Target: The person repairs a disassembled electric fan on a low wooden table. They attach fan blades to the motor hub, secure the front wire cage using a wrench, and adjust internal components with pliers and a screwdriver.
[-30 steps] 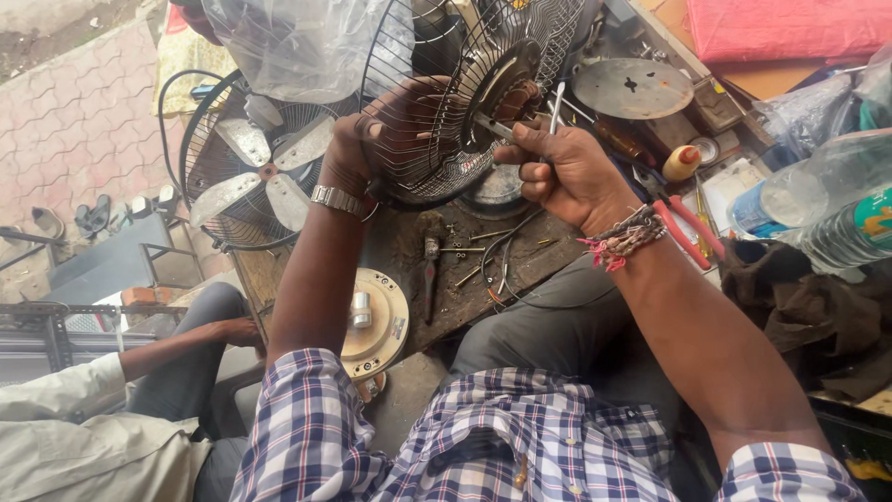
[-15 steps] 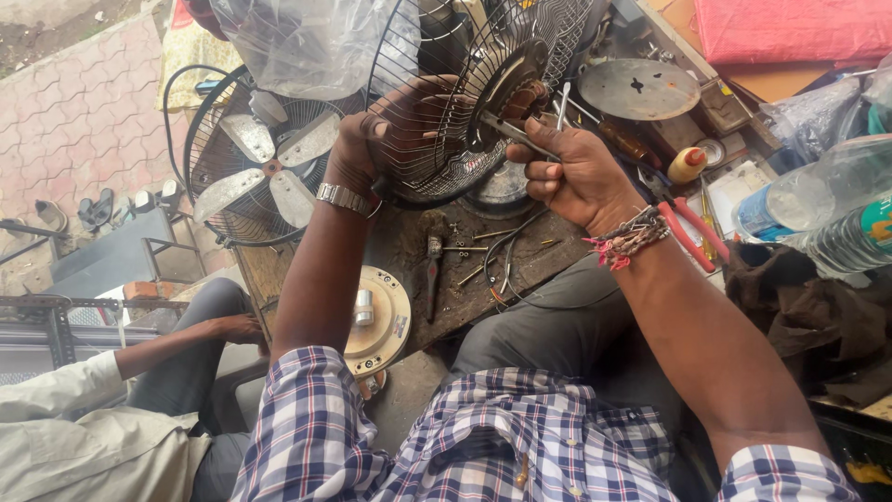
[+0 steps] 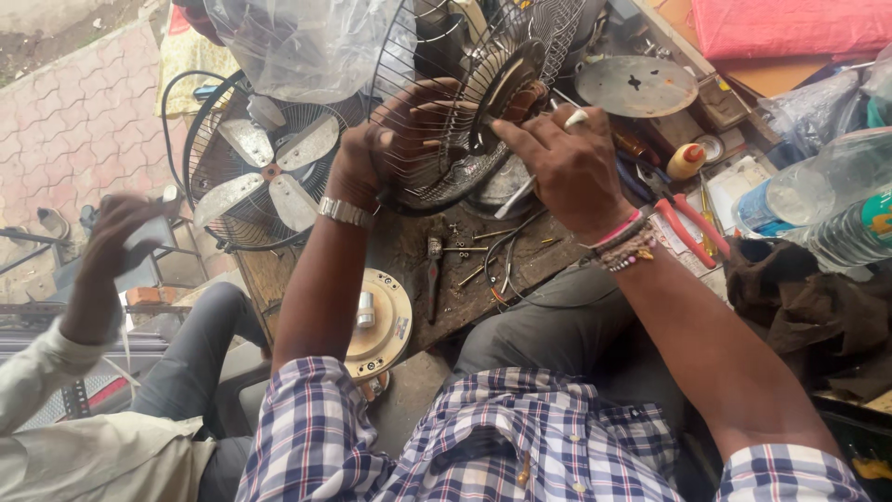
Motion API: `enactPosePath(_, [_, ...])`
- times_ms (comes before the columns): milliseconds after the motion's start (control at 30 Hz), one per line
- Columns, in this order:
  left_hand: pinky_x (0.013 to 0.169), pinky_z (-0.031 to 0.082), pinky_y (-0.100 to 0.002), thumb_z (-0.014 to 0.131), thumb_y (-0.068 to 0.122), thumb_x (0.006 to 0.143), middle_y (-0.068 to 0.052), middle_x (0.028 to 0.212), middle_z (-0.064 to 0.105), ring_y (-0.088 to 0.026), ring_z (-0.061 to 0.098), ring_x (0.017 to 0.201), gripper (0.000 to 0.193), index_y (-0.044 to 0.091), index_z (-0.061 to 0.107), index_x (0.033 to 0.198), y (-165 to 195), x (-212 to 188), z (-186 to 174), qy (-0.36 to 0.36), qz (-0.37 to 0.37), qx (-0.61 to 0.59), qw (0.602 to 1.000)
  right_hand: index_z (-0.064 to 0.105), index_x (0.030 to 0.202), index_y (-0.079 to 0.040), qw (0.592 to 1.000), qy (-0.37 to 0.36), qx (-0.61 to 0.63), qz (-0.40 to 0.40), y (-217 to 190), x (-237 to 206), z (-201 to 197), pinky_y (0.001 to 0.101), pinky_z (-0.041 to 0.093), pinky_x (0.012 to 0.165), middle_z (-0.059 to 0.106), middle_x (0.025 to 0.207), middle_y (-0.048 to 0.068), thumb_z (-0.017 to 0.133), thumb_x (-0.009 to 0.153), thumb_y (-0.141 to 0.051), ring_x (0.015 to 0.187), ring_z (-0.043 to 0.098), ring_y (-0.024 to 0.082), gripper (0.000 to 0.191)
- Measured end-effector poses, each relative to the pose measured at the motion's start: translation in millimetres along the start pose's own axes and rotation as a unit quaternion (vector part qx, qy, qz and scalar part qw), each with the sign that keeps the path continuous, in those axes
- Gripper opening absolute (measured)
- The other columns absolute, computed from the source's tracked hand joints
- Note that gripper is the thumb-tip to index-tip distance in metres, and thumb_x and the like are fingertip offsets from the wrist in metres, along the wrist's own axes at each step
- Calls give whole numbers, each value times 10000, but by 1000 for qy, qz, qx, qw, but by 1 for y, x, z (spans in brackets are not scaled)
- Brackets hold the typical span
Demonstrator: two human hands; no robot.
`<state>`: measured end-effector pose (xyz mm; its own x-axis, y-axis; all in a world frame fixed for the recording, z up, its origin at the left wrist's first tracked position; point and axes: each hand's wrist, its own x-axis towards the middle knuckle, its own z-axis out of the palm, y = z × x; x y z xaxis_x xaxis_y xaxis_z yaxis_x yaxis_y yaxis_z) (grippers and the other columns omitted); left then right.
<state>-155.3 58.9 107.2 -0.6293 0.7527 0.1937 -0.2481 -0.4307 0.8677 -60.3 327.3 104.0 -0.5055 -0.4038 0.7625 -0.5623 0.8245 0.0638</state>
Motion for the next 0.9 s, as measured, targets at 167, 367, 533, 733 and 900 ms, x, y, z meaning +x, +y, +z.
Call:
enactPosePath(167, [1205, 483, -470, 952, 398, 671, -278, 1475, 556, -360, 582, 1377, 1113, -10, 404, 1549, -13, -9, 18, 19, 23, -14, 999, 603, 1161, -80, 968, -27, 159, 191, -13, -61, -22, 420, 475, 688, 667, 853, 93, 684, 1065, -164, 724, 595, 276, 151])
enactPosePath(367, [1278, 456, -509, 975, 377, 687, -204, 1506, 543, -327, 553, 1432, 1051, 30, 429, 1516, -33, -13, 38, 38, 34, -57, 997, 623, 1050, -126, 908, -208, 100, 350, -47, -168, 1, 473, 508, 789, 671, 963, 97, 675, 914, -102, 894, 674, 331, 147])
enactPosePath(533, [1245, 371, -455, 947, 383, 685, -146, 1540, 515, -281, 469, 1479, 1037, 35, 458, 1532, -51, -17, 58, 82, 32, -15, 996, 685, 1170, -182, 885, -339, -13, 320, -44, -195, 53, 486, 463, 930, 615, 1113, 77, 714, 803, -195, 1064, 633, 299, 369])
enactPosePath(733, [1282, 369, -437, 892, 485, 721, -143, 1577, 470, -273, 457, 1494, 1037, 44, 430, 1539, -48, -19, 59, 46, 44, 17, 998, 746, 1108, -162, 927, -262, 4, 269, -44, -178, 45, 481, 457, 918, 664, 1151, 57, 754, 757, -240, 1080, 631, 299, 360])
enactPosePath(900, [1062, 520, -444, 731, 562, 890, -213, 1389, 601, -290, 608, 1258, 853, -2, 473, 1475, -43, -9, 52, 91, 42, -144, 984, 758, 1068, -96, 902, -91, 229, 354, -43, -124, 5, 374, 565, 786, 718, 1028, 101, 751, 936, -129, 887, 706, 262, 136])
